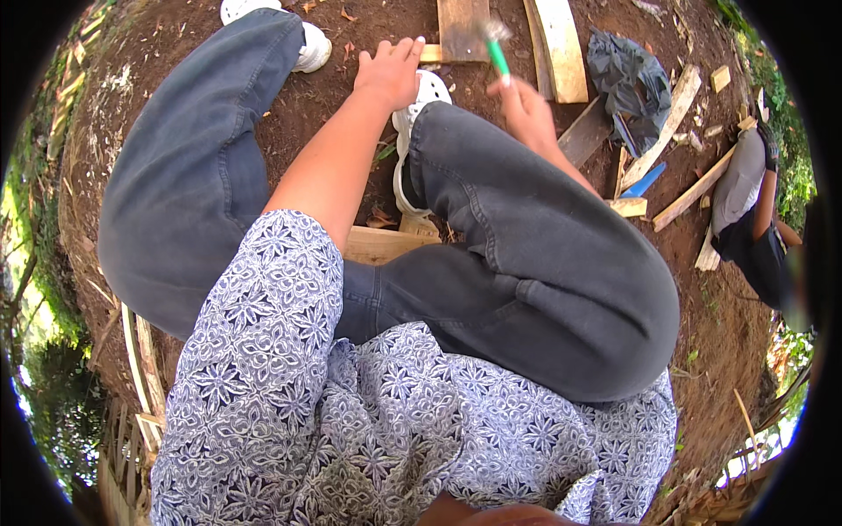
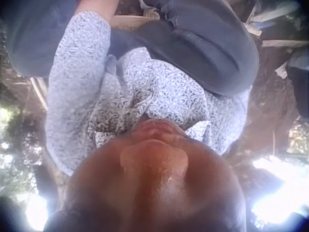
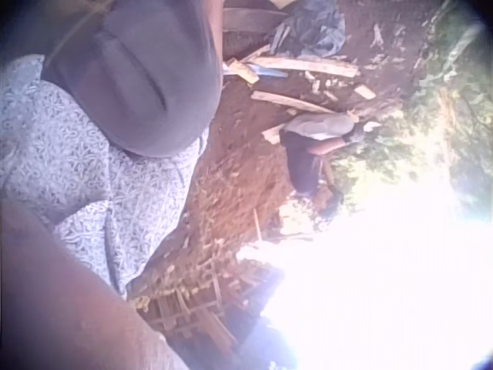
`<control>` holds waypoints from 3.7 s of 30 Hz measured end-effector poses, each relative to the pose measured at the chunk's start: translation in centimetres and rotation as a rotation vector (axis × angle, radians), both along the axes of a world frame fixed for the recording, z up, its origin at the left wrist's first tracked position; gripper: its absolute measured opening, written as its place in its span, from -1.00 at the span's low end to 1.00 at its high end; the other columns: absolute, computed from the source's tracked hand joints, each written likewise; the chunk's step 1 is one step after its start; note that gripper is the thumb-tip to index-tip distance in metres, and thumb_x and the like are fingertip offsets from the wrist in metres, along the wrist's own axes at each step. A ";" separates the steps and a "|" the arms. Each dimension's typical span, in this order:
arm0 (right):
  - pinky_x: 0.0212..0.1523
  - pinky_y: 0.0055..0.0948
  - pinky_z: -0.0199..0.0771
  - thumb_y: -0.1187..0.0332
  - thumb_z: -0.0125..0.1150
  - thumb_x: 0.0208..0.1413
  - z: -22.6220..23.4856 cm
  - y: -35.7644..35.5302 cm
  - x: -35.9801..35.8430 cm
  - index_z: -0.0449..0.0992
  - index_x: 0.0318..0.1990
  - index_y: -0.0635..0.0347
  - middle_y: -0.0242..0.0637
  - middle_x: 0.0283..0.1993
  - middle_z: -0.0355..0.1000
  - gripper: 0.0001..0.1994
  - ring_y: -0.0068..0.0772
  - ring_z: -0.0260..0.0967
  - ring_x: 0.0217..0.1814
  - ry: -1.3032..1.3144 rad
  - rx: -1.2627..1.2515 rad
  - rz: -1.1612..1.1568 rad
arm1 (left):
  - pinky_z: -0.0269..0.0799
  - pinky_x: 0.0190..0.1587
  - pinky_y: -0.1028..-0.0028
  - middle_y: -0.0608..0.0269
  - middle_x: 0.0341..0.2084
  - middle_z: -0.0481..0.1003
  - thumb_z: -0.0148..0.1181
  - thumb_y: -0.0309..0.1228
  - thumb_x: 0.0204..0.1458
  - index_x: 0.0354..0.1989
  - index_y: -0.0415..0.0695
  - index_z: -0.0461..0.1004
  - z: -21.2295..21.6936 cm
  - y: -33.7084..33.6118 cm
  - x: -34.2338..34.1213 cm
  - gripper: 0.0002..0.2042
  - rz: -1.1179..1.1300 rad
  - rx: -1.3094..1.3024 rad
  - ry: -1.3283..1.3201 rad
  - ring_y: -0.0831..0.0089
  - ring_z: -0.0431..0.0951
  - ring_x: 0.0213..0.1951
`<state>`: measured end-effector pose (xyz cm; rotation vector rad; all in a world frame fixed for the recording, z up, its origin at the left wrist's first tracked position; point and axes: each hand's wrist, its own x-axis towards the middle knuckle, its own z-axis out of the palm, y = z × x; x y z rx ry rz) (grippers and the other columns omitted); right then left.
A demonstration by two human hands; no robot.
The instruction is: The person sits on the ground and uses a hammer to drive nails into wooden planks. They repeatedly position the wood, place nails, and strike them with the hammer to secure the pieces together.
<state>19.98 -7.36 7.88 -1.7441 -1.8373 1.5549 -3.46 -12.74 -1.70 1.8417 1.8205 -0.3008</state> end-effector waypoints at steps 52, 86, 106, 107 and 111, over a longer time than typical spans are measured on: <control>-0.34 -0.27 0.33 -0.06 -0.01 0.42 -0.3 0.0 1.7 0.47 -0.33 0.33 -0.15 -0.54 0.35 -0.46 -0.42 0.29 -0.44 -0.265 -0.053 0.152 | 0.65 -0.13 0.21 0.23 -0.11 0.57 0.21 -0.24 0.21 -0.01 -0.10 0.54 -2.8 3.5 0.5 -0.73 -0.166 0.175 0.024 0.14 0.66 -0.09; -0.43 -0.36 0.24 0.00 0.03 0.42 -0.8 -0.9 3.0 0.51 -0.33 0.30 -0.35 -0.55 0.34 -0.52 -0.54 0.23 -0.48 -0.160 0.034 0.085 | 0.62 -0.08 0.15 0.09 -0.14 0.58 0.14 0.14 0.22 -0.06 -0.19 0.63 0.1 4.8 2.7 -0.44 0.015 0.007 -0.055 0.09 0.66 -0.07; -0.48 -0.56 0.03 -0.16 -0.27 0.48 3.7 -0.1 0.7 0.34 -0.35 0.19 -0.47 -0.53 0.17 -0.42 -0.64 0.05 -0.52 0.455 0.230 0.041 | 0.64 -0.03 0.20 0.19 -0.10 0.57 0.24 -0.11 0.20 -0.01 -0.15 0.52 -2.5 3.2 1.3 -0.62 -0.136 0.131 -0.004 0.15 0.61 0.00; -0.46 -0.55 0.07 -0.16 -0.26 0.48 3.0 -0.2 1.1 0.35 -0.36 0.19 -0.45 -0.52 0.20 -0.42 -0.62 0.10 -0.50 0.388 0.274 0.050 | 0.64 -0.04 0.20 0.19 -0.10 0.57 0.24 -0.11 0.19 -0.01 -0.16 0.52 -2.8 3.4 1.5 -0.63 -0.139 0.153 -0.002 0.15 0.61 0.00; -0.39 -0.36 0.26 -0.07 -0.08 0.46 -2.7 0.8 2.9 0.39 -0.43 0.27 -0.37 -0.53 0.28 -0.44 -0.51 0.24 -0.45 -0.458 -0.141 0.274 | 0.64 -0.07 0.22 0.20 -0.11 0.57 0.24 -0.13 0.19 -0.02 -0.16 0.53 -3.1 3.5 1.2 -0.64 -0.193 0.178 0.011 0.16 0.62 -0.02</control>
